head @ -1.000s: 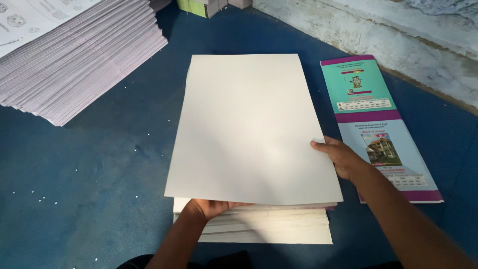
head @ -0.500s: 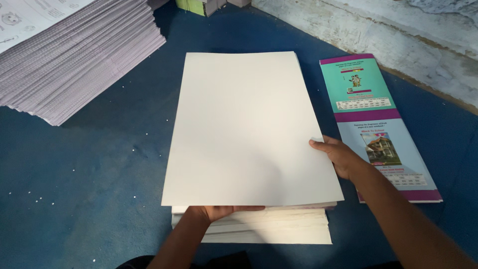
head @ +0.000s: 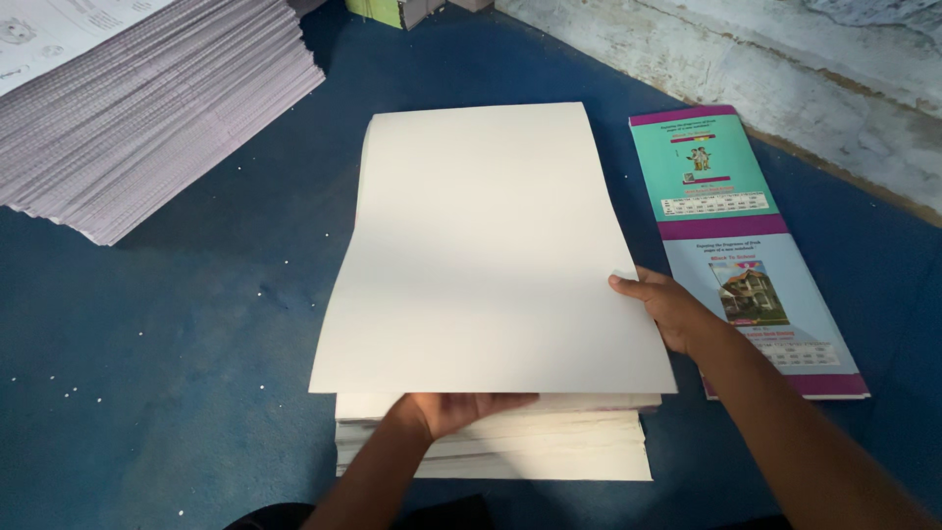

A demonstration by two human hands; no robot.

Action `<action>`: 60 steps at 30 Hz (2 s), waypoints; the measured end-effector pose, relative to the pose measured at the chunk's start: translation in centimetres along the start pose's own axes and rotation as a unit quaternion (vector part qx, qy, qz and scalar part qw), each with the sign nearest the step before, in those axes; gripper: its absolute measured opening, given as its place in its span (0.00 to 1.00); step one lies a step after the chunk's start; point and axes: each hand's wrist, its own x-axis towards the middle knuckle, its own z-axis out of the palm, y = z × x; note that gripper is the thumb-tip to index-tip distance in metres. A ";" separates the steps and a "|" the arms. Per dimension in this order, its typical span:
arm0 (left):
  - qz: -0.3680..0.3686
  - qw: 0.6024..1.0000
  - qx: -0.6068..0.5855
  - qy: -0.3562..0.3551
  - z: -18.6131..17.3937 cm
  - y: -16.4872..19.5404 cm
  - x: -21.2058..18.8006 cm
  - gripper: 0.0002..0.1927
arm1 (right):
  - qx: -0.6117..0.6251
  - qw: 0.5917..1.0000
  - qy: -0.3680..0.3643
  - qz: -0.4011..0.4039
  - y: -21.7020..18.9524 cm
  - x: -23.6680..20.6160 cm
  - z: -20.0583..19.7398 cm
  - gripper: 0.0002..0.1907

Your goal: The person places a printed cover sheet onto a stack of blank pages, folds it over the spine, and presses the fold flat with a small wooden block. They repeat this process for multiple booklets, stacking the finished items to the right.

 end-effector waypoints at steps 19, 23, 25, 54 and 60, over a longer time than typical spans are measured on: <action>0.303 0.854 0.323 0.273 -8.6 10.3 -1.5 0.26 | -0.081 0.995 0.051 0.003 -0.8 -0.6 -0.9 0.30; 0.322 0.866 0.301 0.237 -9.3 9.7 -0.2 0.23 | -0.159 0.985 0.068 -0.030 -1.9 -1.2 -1.5 0.30; 0.340 0.857 0.311 0.230 -9.2 9.6 0.1 0.23 | -0.214 0.970 0.107 -0.035 -2.5 -1.5 -1.3 0.32; 0.305 0.594 0.664 0.336 -0.5 5.9 0.7 0.30 | -0.340 0.910 0.155 -0.176 -9.7 -7.6 -1.2 0.29; 0.329 0.530 0.706 0.337 -0.7 5.6 1.1 0.29 | -0.379 0.893 0.151 -0.189 -9.5 -8.6 2.6 0.32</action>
